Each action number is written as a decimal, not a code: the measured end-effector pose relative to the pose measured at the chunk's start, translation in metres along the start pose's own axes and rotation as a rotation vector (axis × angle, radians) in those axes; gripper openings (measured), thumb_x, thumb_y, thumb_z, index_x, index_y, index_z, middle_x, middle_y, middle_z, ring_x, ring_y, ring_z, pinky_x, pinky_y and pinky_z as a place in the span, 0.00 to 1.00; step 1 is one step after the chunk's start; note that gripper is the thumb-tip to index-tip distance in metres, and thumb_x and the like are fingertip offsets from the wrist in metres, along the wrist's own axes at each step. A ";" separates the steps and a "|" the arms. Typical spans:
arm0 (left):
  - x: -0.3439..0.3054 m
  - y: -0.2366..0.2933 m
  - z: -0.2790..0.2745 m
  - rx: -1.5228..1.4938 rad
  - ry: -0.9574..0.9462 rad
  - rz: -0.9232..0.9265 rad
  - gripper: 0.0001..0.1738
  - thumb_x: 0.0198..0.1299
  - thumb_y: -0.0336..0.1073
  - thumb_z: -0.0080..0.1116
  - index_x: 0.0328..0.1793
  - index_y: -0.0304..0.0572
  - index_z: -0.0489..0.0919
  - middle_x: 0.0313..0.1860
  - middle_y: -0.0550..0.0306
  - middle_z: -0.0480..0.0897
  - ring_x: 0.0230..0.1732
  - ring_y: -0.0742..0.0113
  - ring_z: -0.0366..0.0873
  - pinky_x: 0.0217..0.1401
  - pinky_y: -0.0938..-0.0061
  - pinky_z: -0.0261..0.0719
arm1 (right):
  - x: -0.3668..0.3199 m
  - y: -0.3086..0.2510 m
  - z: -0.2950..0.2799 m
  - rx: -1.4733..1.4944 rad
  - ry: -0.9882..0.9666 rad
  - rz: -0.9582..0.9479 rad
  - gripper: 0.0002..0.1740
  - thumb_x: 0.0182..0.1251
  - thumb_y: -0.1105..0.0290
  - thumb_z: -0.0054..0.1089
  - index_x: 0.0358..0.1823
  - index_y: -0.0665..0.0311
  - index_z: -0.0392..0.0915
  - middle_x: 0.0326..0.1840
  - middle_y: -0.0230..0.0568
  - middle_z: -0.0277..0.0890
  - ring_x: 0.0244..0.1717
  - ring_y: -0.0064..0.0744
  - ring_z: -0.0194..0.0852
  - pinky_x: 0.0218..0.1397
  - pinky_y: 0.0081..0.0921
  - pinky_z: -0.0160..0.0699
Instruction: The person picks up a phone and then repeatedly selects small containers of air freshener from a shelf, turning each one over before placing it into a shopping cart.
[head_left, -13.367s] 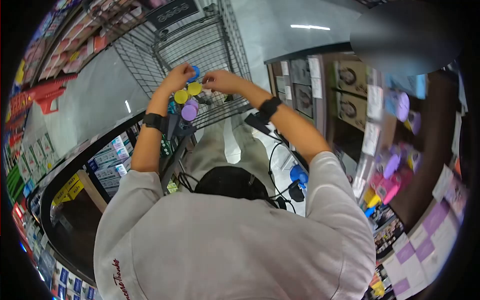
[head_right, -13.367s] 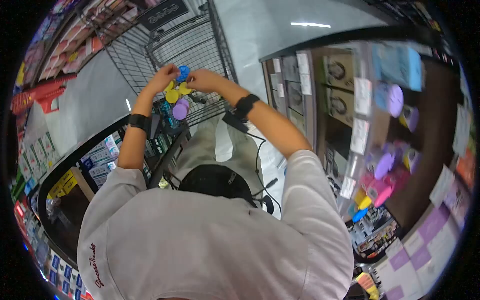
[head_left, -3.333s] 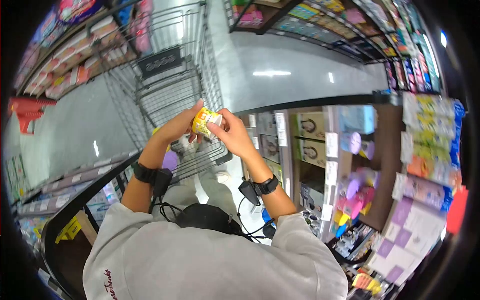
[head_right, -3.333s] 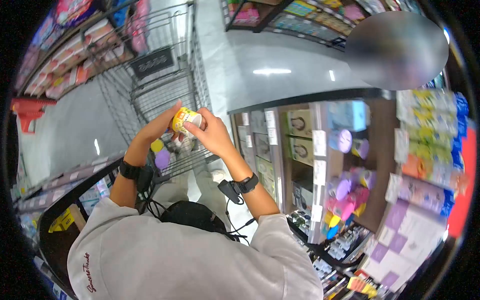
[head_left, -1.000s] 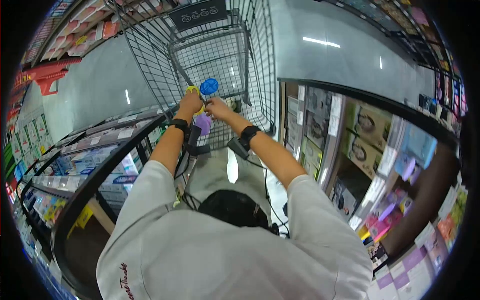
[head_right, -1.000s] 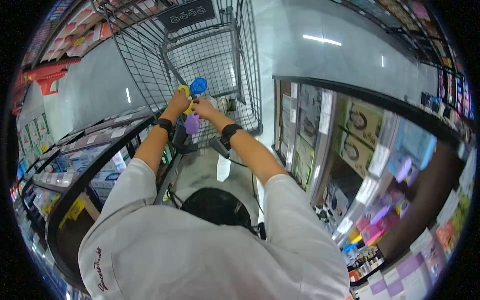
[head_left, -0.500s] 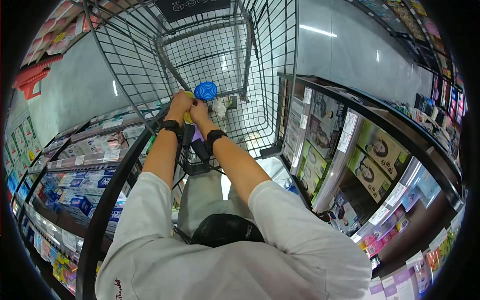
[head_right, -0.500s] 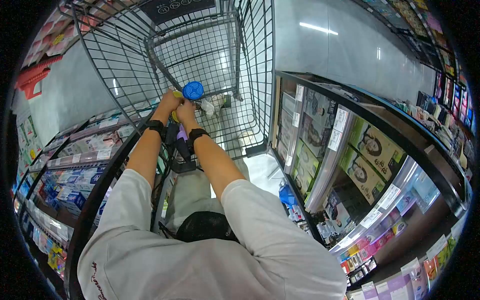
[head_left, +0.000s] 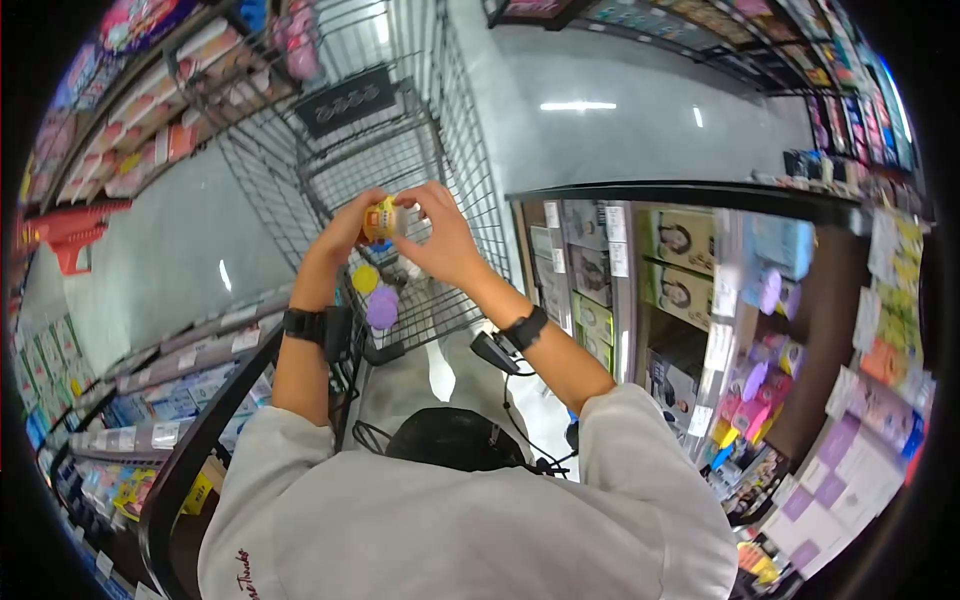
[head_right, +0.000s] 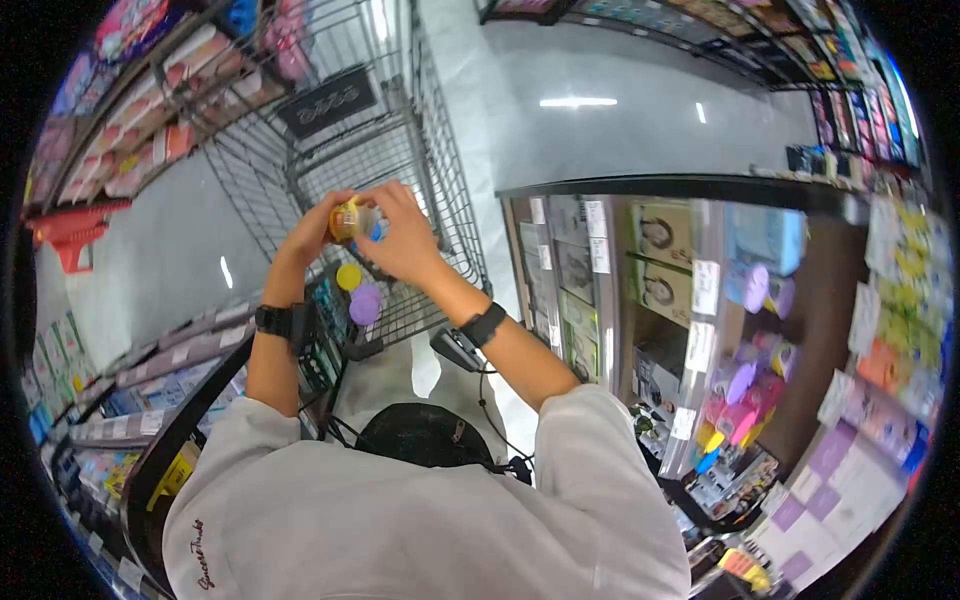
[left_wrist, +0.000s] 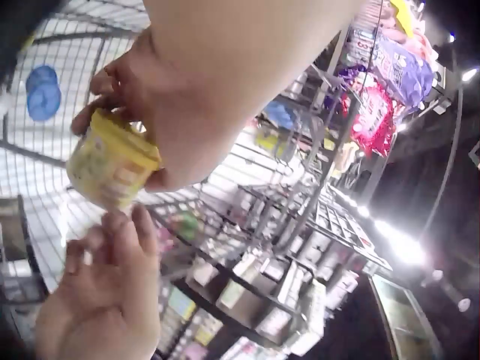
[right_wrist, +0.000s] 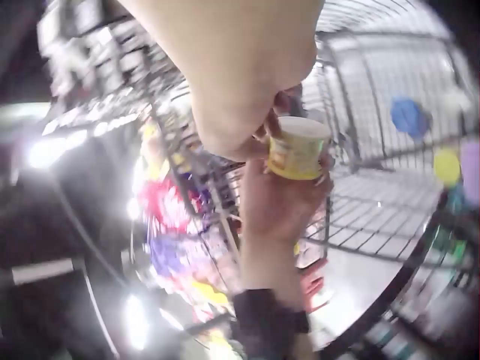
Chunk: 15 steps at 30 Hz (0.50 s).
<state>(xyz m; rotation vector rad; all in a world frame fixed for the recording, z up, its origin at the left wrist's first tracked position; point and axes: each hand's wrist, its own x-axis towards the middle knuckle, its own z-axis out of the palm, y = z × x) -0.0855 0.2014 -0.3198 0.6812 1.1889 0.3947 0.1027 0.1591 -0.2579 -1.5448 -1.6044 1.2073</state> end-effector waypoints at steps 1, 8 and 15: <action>-0.004 0.013 0.016 0.017 -0.027 0.020 0.23 0.70 0.57 0.43 0.45 0.48 0.79 0.31 0.59 0.82 0.26 0.68 0.78 0.23 0.72 0.70 | -0.010 -0.024 -0.023 -0.062 0.095 -0.195 0.29 0.47 0.70 0.73 0.55 0.58 0.78 0.47 0.42 0.77 0.51 0.44 0.75 0.53 0.37 0.76; -0.058 0.069 0.146 -0.318 -0.524 0.053 0.33 0.74 0.58 0.31 0.46 0.40 0.81 0.29 0.52 0.84 0.26 0.61 0.82 0.15 0.68 0.70 | -0.096 -0.081 -0.154 -0.289 0.251 -0.343 0.37 0.43 0.68 0.78 0.60 0.59 0.75 0.50 0.45 0.76 0.54 0.48 0.74 0.59 0.39 0.74; -0.133 0.091 0.320 0.009 -0.719 0.108 0.24 0.76 0.55 0.44 0.56 0.43 0.78 0.43 0.59 0.85 0.40 0.69 0.83 0.38 0.75 0.80 | -0.249 -0.101 -0.255 -0.425 0.444 -0.277 0.41 0.43 0.68 0.74 0.65 0.60 0.70 0.58 0.46 0.72 0.57 0.50 0.75 0.57 0.37 0.78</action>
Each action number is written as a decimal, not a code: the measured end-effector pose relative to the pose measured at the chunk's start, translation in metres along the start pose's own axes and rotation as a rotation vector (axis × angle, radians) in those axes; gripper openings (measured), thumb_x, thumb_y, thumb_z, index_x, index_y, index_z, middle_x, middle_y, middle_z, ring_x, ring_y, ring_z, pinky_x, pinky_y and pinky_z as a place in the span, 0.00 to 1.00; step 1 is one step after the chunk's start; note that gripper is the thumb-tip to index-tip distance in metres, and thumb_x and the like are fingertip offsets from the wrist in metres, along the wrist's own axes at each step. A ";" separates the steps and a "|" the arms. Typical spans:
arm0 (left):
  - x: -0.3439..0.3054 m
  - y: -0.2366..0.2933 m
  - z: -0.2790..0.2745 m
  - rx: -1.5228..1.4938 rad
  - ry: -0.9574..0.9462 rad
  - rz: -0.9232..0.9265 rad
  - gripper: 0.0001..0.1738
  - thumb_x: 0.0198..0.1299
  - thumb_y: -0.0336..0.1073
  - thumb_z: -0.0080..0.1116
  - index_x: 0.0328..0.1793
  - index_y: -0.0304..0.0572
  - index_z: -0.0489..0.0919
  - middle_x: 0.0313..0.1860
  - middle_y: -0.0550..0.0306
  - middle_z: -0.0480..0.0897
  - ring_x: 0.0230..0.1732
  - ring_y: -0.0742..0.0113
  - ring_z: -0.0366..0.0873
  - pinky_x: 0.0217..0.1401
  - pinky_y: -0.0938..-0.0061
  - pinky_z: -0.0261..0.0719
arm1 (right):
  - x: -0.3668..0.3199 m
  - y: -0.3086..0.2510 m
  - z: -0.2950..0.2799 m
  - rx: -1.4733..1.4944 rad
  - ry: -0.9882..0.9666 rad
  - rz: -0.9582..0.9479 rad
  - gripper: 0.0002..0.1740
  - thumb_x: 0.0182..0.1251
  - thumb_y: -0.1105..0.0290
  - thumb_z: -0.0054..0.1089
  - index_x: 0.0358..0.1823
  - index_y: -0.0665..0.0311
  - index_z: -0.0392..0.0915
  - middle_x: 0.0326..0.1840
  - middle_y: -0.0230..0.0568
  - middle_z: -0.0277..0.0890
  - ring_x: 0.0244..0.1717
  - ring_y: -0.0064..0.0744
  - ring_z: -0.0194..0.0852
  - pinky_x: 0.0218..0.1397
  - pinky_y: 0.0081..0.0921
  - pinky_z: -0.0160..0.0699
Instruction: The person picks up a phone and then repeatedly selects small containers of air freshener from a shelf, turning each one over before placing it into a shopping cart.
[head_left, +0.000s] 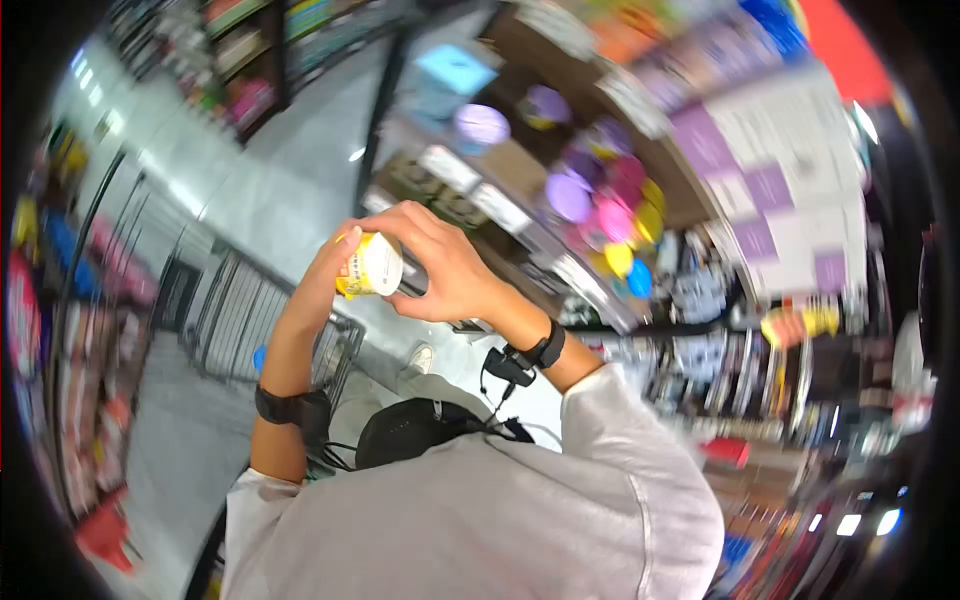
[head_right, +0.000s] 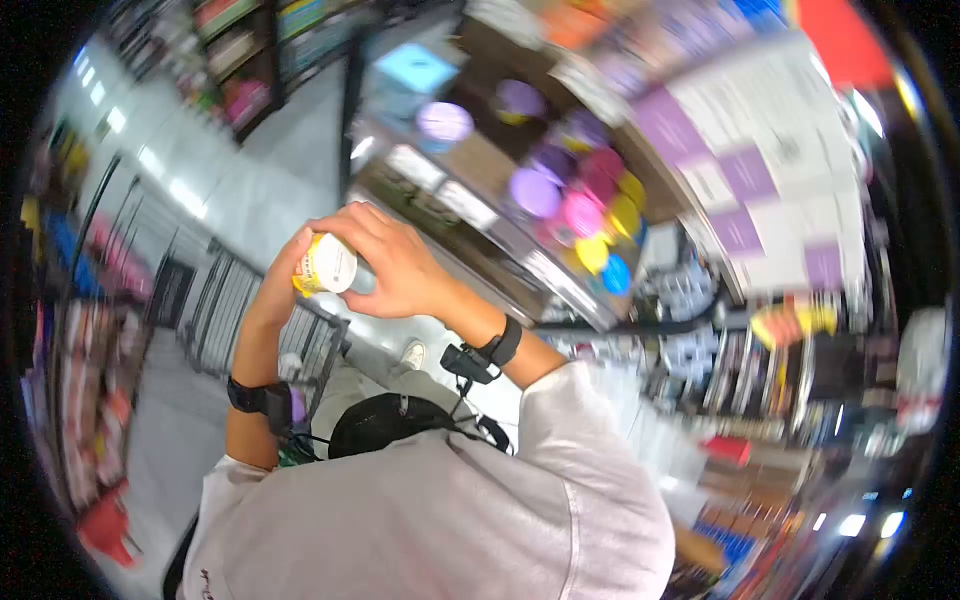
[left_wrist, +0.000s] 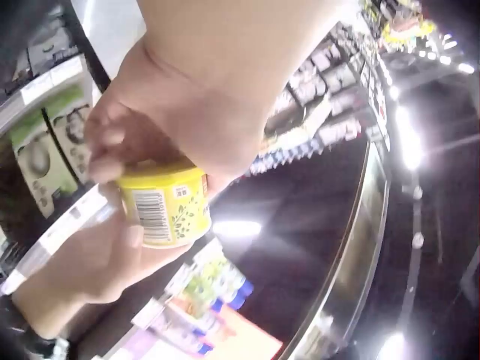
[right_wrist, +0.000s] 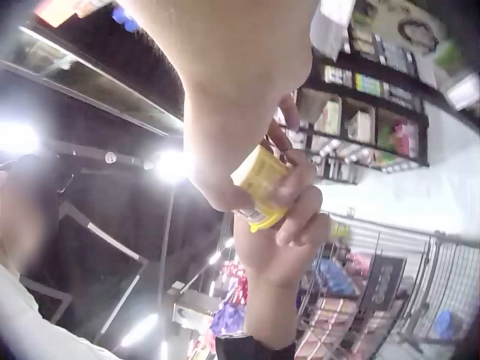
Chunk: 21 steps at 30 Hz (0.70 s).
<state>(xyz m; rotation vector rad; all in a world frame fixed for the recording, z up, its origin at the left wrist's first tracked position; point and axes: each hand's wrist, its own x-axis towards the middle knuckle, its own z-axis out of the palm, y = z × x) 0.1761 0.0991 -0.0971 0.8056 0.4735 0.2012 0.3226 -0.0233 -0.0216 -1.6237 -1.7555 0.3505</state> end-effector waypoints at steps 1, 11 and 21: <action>0.016 0.000 0.022 0.235 -0.056 0.183 0.20 0.74 0.51 0.50 0.57 0.42 0.75 0.45 0.58 0.85 0.42 0.69 0.83 0.41 0.75 0.80 | -0.015 0.003 -0.019 -0.048 0.033 0.002 0.39 0.44 0.69 0.74 0.63 0.59 0.71 0.60 0.46 0.71 0.57 0.51 0.75 0.57 0.37 0.78; 0.078 -0.003 0.266 1.243 -0.515 1.036 0.37 0.42 0.44 0.79 0.56 0.40 0.71 0.47 0.47 0.79 0.51 0.47 0.78 0.54 0.58 0.75 | -0.175 0.009 -0.130 -0.451 0.812 0.336 0.45 0.42 0.66 0.73 0.68 0.62 0.67 0.59 0.51 0.74 0.62 0.53 0.72 0.66 0.43 0.70; 0.167 -0.046 0.343 1.335 -0.695 1.057 0.36 0.55 0.48 0.68 0.68 0.40 0.74 0.48 0.43 0.81 0.51 0.45 0.77 0.54 0.60 0.76 | -0.222 0.099 -0.197 -0.365 1.233 0.385 0.37 0.47 0.63 0.77 0.60 0.66 0.74 0.52 0.57 0.78 0.54 0.59 0.76 0.57 0.43 0.75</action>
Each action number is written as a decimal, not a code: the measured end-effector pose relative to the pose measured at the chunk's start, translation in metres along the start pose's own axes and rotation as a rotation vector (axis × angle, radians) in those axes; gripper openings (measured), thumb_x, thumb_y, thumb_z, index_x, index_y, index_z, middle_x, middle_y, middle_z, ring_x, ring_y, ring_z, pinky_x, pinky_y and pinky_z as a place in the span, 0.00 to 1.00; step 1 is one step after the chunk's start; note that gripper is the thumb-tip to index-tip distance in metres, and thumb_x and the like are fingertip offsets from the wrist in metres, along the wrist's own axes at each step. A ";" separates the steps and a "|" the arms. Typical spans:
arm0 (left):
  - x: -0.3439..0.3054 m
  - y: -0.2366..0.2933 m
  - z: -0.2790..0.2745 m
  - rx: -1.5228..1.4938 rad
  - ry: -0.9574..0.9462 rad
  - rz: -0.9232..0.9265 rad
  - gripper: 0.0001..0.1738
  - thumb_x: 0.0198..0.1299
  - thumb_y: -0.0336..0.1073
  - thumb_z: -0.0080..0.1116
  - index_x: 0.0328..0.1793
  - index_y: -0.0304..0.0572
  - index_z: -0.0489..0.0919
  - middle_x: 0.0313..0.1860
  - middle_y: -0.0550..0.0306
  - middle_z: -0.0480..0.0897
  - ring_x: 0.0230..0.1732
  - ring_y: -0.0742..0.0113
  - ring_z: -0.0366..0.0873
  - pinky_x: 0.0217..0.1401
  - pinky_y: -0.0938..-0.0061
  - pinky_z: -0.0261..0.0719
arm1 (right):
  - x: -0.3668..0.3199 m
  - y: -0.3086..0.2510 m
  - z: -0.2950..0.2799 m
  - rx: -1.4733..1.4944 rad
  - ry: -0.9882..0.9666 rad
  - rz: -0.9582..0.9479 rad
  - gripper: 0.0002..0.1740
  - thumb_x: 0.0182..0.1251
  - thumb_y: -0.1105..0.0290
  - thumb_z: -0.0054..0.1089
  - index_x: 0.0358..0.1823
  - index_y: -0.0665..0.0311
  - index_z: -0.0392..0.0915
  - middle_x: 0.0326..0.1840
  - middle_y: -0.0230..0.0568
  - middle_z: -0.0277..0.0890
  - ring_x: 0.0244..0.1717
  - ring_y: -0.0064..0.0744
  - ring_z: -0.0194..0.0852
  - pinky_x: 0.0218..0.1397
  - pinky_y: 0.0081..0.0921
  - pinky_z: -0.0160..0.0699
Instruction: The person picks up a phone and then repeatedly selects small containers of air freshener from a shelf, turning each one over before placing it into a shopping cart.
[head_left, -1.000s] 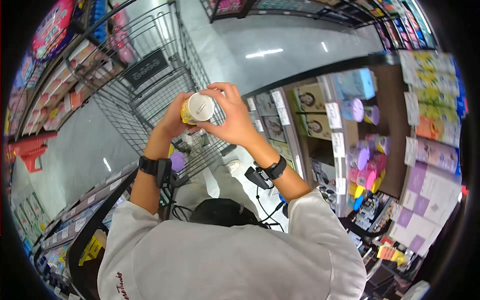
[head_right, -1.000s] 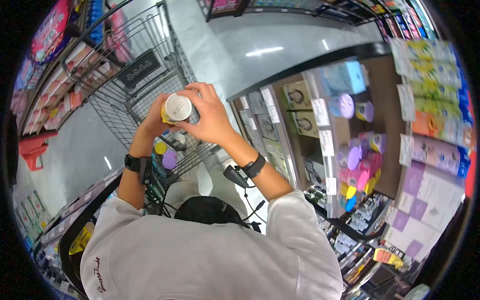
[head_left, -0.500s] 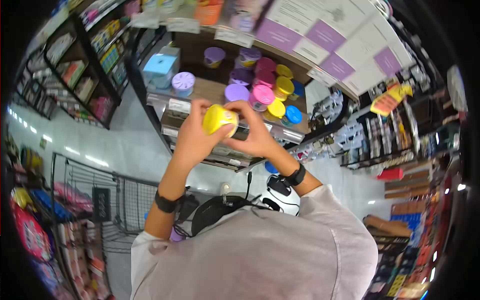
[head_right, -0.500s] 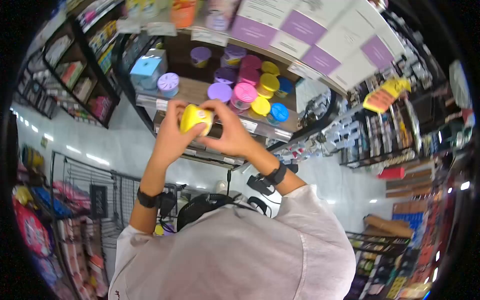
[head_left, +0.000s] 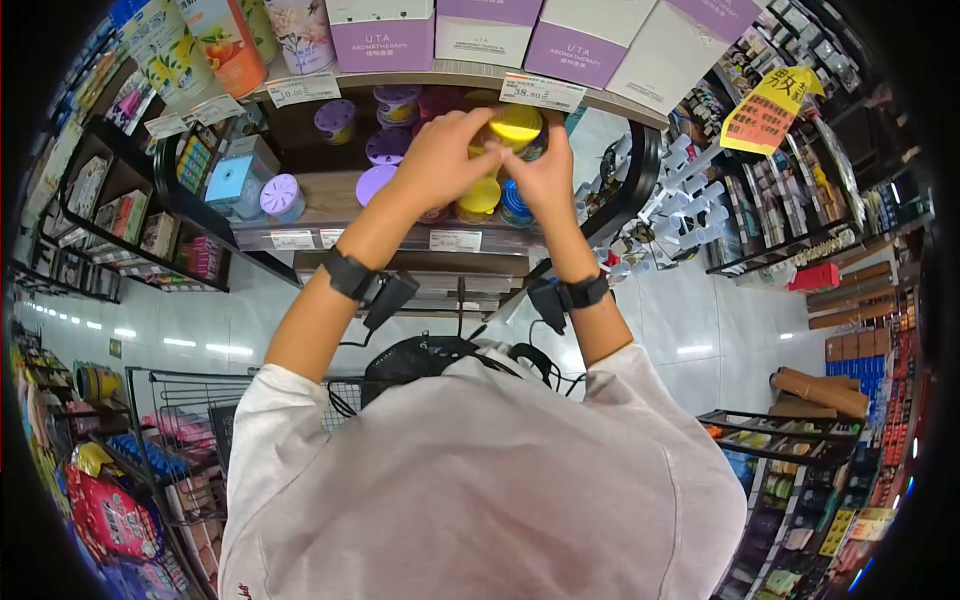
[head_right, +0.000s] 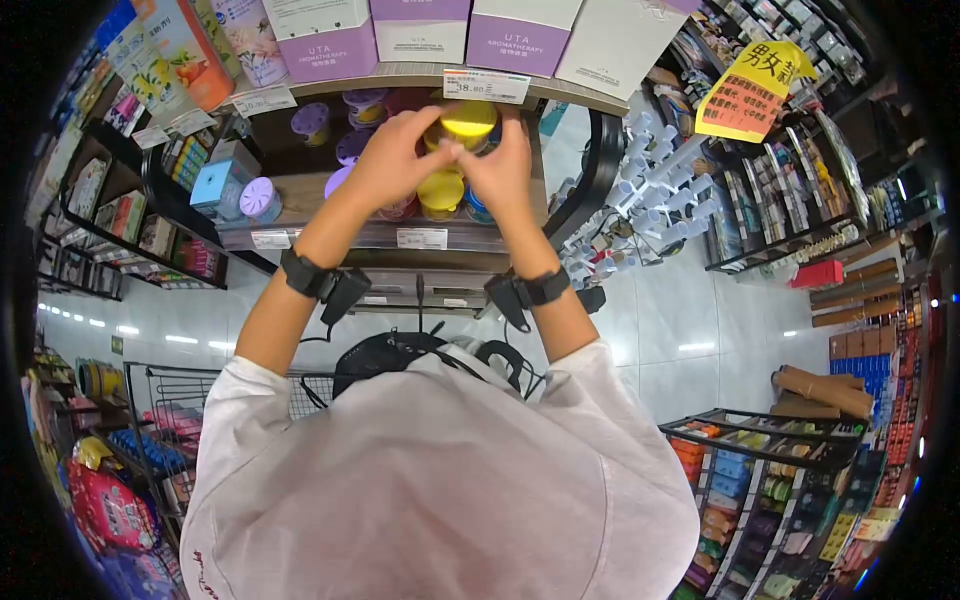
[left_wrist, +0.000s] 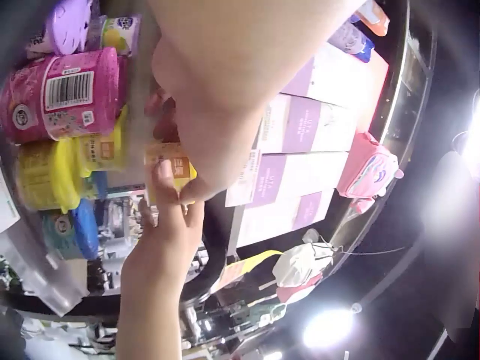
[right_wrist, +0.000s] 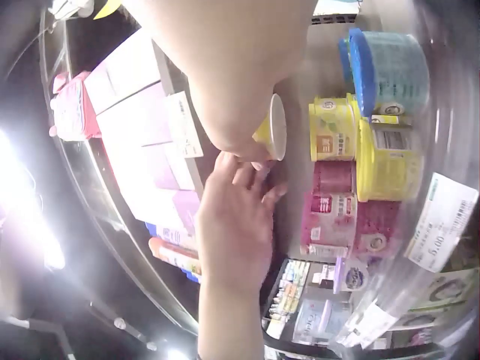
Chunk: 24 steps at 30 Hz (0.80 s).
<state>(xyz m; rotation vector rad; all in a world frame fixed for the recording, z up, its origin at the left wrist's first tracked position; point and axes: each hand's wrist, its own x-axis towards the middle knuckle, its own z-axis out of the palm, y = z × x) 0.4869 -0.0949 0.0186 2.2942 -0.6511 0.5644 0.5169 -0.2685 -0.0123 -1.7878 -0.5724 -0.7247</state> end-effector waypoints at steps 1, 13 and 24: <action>0.008 -0.007 0.004 0.028 0.001 -0.097 0.32 0.56 0.49 0.66 0.65 0.43 0.77 0.44 0.43 0.83 0.47 0.43 0.80 0.52 0.57 0.78 | 0.009 0.006 0.004 -0.045 -0.022 0.063 0.38 0.46 0.62 0.79 0.59 0.67 0.74 0.52 0.59 0.79 0.55 0.60 0.77 0.57 0.43 0.76; 0.019 -0.014 -0.006 0.169 -0.100 -0.289 0.37 0.54 0.51 0.67 0.71 0.51 0.75 0.48 0.41 0.86 0.49 0.44 0.84 0.52 0.60 0.81 | 0.012 0.035 0.022 -0.143 -0.092 -0.027 0.37 0.44 0.58 0.76 0.58 0.64 0.75 0.54 0.53 0.78 0.55 0.59 0.76 0.58 0.48 0.74; -0.018 -0.008 -0.020 0.154 0.104 -0.160 0.29 0.58 0.45 0.66 0.65 0.46 0.78 0.47 0.46 0.84 0.51 0.46 0.81 0.56 0.59 0.76 | 0.009 0.024 0.022 -0.220 -0.140 0.005 0.40 0.47 0.51 0.79 0.60 0.63 0.74 0.55 0.52 0.79 0.57 0.57 0.76 0.61 0.47 0.74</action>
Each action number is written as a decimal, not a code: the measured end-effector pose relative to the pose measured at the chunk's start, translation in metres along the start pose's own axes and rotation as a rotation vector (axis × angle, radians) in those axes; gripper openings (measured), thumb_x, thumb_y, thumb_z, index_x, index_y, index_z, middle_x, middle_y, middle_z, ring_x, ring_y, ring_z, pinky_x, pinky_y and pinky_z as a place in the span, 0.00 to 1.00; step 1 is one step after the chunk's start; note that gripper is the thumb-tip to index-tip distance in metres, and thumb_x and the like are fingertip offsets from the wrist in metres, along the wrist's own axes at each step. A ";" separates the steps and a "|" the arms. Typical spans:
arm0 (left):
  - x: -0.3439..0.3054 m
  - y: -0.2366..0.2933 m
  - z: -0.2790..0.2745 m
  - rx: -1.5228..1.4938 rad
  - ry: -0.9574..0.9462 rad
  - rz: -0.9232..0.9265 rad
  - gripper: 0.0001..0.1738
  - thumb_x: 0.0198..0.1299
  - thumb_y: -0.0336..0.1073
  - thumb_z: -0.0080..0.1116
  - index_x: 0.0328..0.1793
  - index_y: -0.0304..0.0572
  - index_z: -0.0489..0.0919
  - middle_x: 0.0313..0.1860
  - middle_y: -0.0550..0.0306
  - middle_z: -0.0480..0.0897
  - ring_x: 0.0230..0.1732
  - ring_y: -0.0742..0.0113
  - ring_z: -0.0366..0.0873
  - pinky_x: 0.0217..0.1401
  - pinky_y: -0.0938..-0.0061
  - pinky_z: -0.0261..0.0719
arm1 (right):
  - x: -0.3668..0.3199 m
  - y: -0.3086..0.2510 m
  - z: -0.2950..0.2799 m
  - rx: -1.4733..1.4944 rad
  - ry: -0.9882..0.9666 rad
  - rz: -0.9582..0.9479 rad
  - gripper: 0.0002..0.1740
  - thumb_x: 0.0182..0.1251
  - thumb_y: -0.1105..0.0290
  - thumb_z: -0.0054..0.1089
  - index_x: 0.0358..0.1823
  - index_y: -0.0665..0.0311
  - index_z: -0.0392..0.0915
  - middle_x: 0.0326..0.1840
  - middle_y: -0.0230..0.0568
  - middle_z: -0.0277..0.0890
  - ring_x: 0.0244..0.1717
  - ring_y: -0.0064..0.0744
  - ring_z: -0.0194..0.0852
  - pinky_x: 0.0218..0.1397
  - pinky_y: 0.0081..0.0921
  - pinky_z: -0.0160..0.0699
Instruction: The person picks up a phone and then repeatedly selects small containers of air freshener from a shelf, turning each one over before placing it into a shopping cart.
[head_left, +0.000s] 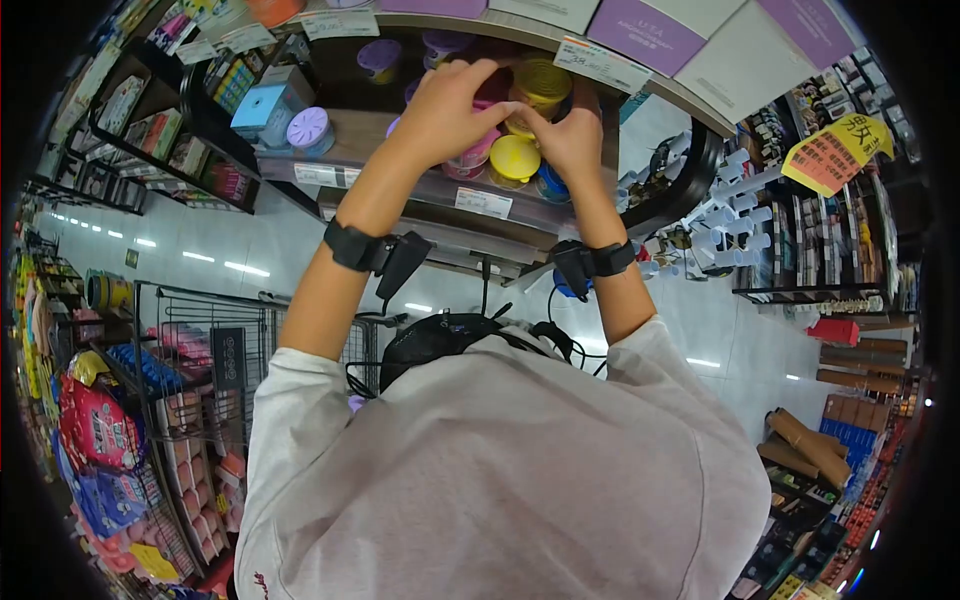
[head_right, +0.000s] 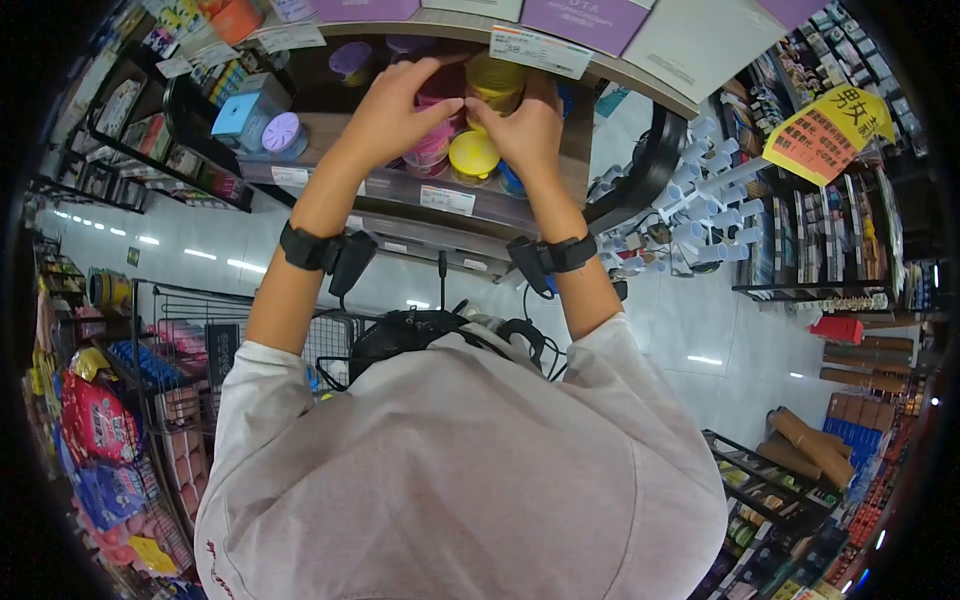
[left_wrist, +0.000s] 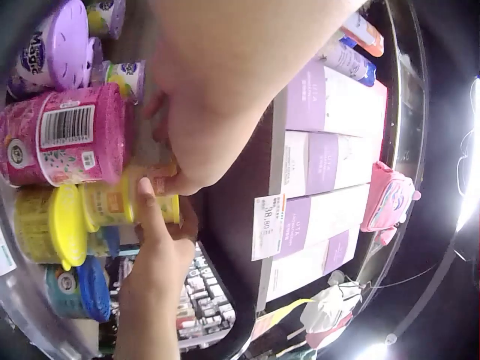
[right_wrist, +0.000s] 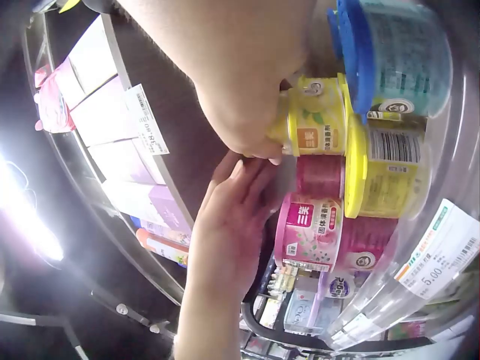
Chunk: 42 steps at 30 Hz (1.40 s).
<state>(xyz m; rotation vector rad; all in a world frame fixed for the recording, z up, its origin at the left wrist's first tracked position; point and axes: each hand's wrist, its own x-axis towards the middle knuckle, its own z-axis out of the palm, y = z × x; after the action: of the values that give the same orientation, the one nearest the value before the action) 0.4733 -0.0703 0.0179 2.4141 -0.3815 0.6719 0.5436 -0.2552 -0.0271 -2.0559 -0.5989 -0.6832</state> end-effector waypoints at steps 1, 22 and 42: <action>-0.010 0.001 -0.010 0.023 0.049 0.002 0.28 0.59 0.43 0.67 0.64 0.42 0.77 0.53 0.45 0.83 0.57 0.46 0.78 0.62 0.60 0.73 | 0.000 0.000 0.000 0.037 0.011 -0.003 0.40 0.46 0.52 0.80 0.59 0.64 0.74 0.55 0.53 0.79 0.56 0.58 0.77 0.59 0.46 0.76; -0.677 -0.144 -0.154 -0.946 1.132 -1.534 0.19 0.73 0.48 0.52 0.58 0.44 0.79 0.48 0.61 0.84 0.46 0.70 0.80 0.39 0.74 0.72 | -0.059 -0.036 -0.013 0.039 0.016 -0.088 0.41 0.47 0.74 0.81 0.65 0.70 0.71 0.61 0.47 0.75 0.61 0.41 0.75 0.68 0.36 0.71; -0.748 -0.191 0.000 -0.923 0.744 -1.991 0.18 0.65 0.51 0.54 0.49 0.46 0.81 0.47 0.57 0.86 0.46 0.67 0.84 0.39 0.67 0.72 | -0.164 -0.089 0.099 0.190 -0.411 -0.177 0.06 0.59 0.77 0.62 0.37 0.73 0.81 0.31 0.45 0.80 0.32 0.41 0.79 0.41 0.36 0.79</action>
<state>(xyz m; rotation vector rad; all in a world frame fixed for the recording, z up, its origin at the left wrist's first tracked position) -0.0695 0.1613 -0.4799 0.6560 1.4601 0.1807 0.3914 -0.1524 -0.1304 -1.9874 -1.0488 -0.2842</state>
